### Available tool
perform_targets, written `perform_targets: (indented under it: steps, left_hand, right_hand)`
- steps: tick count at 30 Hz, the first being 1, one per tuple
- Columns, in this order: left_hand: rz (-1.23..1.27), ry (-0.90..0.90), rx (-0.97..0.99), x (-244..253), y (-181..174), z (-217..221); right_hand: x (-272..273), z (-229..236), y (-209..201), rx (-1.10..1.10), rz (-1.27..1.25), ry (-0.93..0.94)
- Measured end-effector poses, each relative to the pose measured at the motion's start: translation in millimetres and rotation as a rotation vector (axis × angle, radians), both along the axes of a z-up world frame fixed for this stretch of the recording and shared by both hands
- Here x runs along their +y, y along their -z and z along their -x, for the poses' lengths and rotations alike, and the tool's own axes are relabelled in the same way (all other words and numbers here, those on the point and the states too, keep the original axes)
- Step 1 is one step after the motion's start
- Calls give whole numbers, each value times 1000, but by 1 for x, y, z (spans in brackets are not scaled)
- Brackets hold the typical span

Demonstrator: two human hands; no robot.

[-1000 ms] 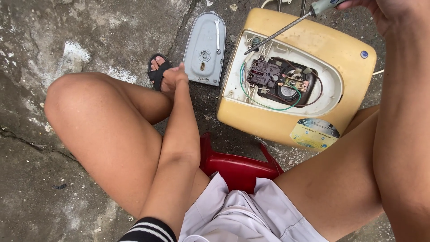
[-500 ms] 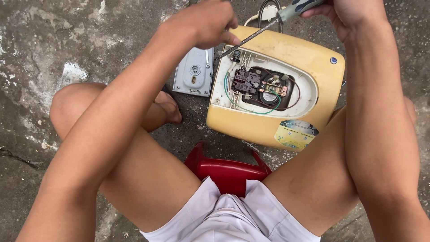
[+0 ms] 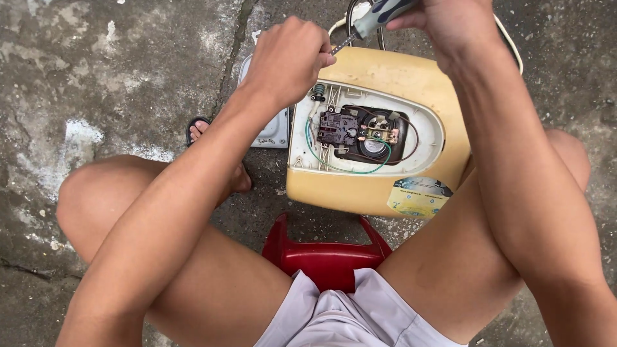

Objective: Using a screwdriver to remove screws from the internal components of a water heater for disassembly.

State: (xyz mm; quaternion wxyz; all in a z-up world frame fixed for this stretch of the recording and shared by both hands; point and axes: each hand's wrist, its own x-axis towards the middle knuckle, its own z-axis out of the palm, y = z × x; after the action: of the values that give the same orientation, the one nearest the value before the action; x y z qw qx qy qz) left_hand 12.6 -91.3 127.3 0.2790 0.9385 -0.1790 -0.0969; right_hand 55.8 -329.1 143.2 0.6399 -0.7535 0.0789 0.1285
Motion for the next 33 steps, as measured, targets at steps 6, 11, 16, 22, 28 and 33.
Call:
perform_targets:
  steps: [6,11,16,22,28,33]
  left_hand:
    - [-241,42,10,1,45,-18]
    - [-127,-28,261,7,43,-14]
    - [-69,-82,286,11,58,-10]
    - [4,-84,352,4,36,-1]
    - [-52,-83,299,5,58,-4]
    - [-105,-49,235,3,65,-6]
  right_hand:
    - [35,21,3,-148,44,-30]
    - [59,56,-11,-693,538,-323]
    - [78,67,-14,-939,652,-532]
    - [75,64,-9,-956,620,-518]
    - [76,61,1,-897,600,-521]
    - [77,62,1,-889,622,-530]
